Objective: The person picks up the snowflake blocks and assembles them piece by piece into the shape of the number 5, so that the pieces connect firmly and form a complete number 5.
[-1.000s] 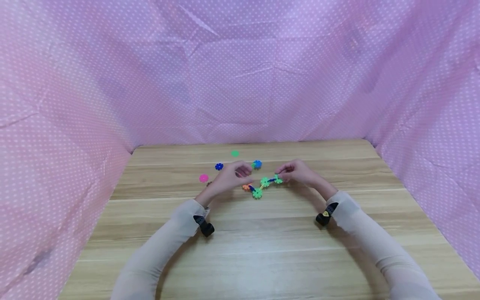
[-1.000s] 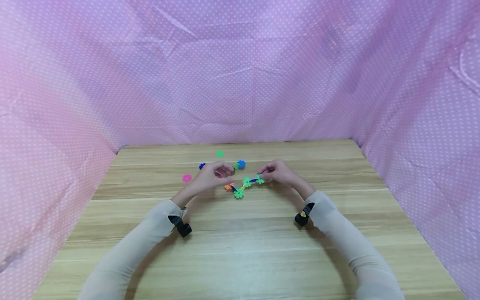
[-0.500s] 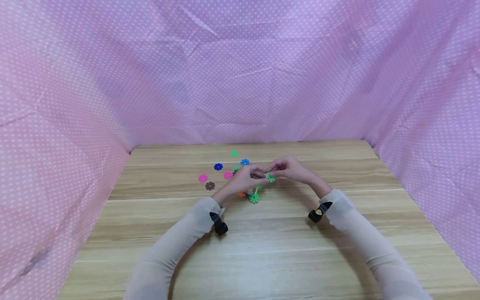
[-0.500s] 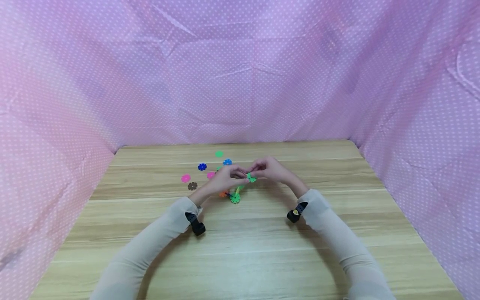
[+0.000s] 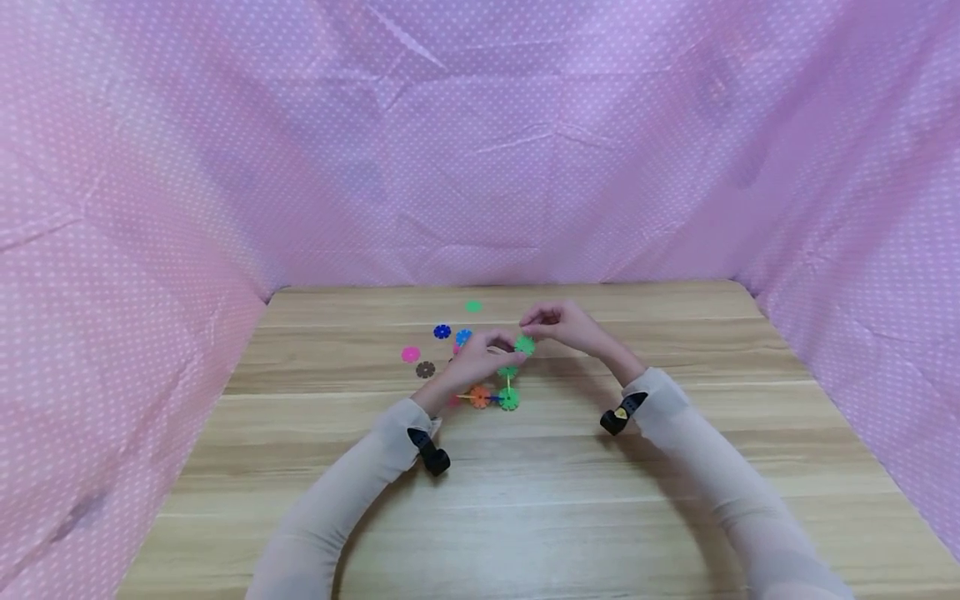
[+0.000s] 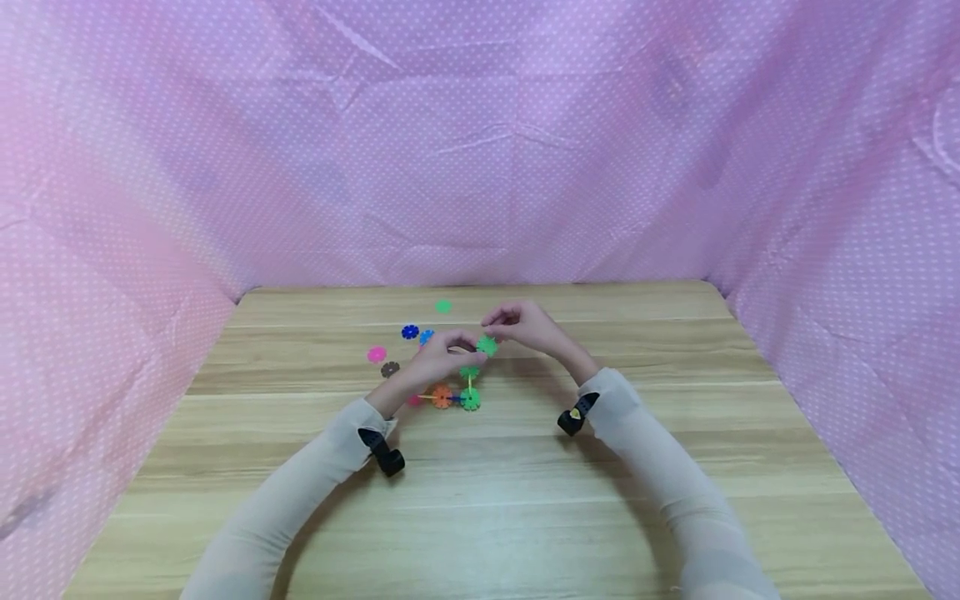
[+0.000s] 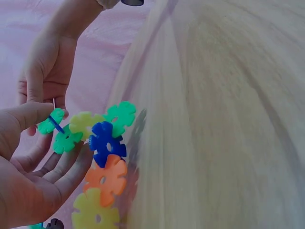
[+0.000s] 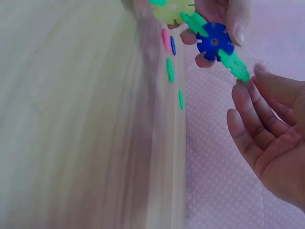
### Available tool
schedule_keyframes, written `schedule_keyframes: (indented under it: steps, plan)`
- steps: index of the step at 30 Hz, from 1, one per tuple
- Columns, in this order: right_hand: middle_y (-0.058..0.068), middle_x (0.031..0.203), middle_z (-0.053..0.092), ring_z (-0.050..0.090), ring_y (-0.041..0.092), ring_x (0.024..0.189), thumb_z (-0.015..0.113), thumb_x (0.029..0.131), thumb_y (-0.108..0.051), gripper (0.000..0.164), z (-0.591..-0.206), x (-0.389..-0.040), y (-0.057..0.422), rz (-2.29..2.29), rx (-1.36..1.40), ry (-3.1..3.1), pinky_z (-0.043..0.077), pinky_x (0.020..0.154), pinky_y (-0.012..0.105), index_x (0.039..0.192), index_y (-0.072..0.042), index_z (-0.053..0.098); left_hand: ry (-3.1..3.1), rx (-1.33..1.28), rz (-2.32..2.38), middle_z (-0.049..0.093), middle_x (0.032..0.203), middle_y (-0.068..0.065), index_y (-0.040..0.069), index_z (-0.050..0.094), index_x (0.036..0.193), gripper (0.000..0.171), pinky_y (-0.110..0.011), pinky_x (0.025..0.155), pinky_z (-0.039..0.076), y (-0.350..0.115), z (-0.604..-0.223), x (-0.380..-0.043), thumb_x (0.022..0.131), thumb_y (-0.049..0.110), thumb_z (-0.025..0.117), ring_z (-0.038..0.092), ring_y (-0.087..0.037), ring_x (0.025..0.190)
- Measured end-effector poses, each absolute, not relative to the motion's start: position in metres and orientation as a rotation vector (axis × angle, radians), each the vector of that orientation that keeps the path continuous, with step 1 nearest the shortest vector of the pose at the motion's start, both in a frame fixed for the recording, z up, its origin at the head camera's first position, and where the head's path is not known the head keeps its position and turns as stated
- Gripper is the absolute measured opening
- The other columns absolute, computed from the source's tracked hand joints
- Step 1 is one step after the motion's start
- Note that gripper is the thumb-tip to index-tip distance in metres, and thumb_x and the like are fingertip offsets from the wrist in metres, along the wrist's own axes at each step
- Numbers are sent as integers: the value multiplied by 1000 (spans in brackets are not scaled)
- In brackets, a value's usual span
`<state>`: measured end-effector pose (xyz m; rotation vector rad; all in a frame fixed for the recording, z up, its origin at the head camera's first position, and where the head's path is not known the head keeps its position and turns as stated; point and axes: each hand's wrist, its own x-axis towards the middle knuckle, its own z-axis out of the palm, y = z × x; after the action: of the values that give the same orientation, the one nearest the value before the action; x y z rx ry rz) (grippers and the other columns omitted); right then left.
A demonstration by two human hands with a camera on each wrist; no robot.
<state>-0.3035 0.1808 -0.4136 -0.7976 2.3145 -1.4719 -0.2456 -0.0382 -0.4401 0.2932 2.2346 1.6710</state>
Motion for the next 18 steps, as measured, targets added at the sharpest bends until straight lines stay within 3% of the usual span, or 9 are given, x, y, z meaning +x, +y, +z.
schedule_keyframes:
  steps: [3, 10, 13, 16, 18]
  plan:
    - [20, 97, 74, 72, 24, 83, 68, 98, -11, 23, -415, -310, 175, -1516, -782, 2314, 59, 87, 57, 112, 7, 71, 2262, 231, 1667, 66, 119, -8, 9, 64, 116, 33, -32, 85, 59, -49, -436, -245, 93, 30, 76, 66, -22, 105]
    - [24, 100, 75, 72, 39, 91, 67, 98, -6, 23, -424, -320, 158, -1494, -794, 2297, 62, 85, 48, 111, 12, 69, 2312, 212, 1693, 63, 117, -6, 11, 66, 119, 31, -35, 85, 60, -82, -428, -253, 95, 28, 74, 59, -21, 107]
    - [23, 102, 75, 72, 32, 91, 69, 96, -5, 20, -429, -325, 147, -1407, -839, 2356, 62, 84, 36, 110, 8, 72, 2280, 216, 1729, 62, 114, -7, 8, 65, 118, 29, -42, 87, 61, -96, -424, -258, 95, 25, 73, 60, -19, 98]
    - [17, 103, 76, 70, 17, 89, 73, 94, -8, 18, -435, -330, 136, -1299, -865, 2419, 57, 83, 24, 108, 2, 75, 2260, 199, 1742, 62, 111, -5, 7, 64, 118, 29, -41, 87, 61, -107, -421, -261, 96, 23, 72, 62, -16, 93]
    - [13, 103, 77, 67, 13, 89, 75, 92, -9, 19, -438, -334, 129, -1238, -883, 2434, 55, 83, 23, 109, 0, 75, 2240, 192, 1756, 62, 109, -5, 5, 63, 119, 29, -36, 85, 62, -112, -420, -262, 97, 23, 71, 63, -15, 92]
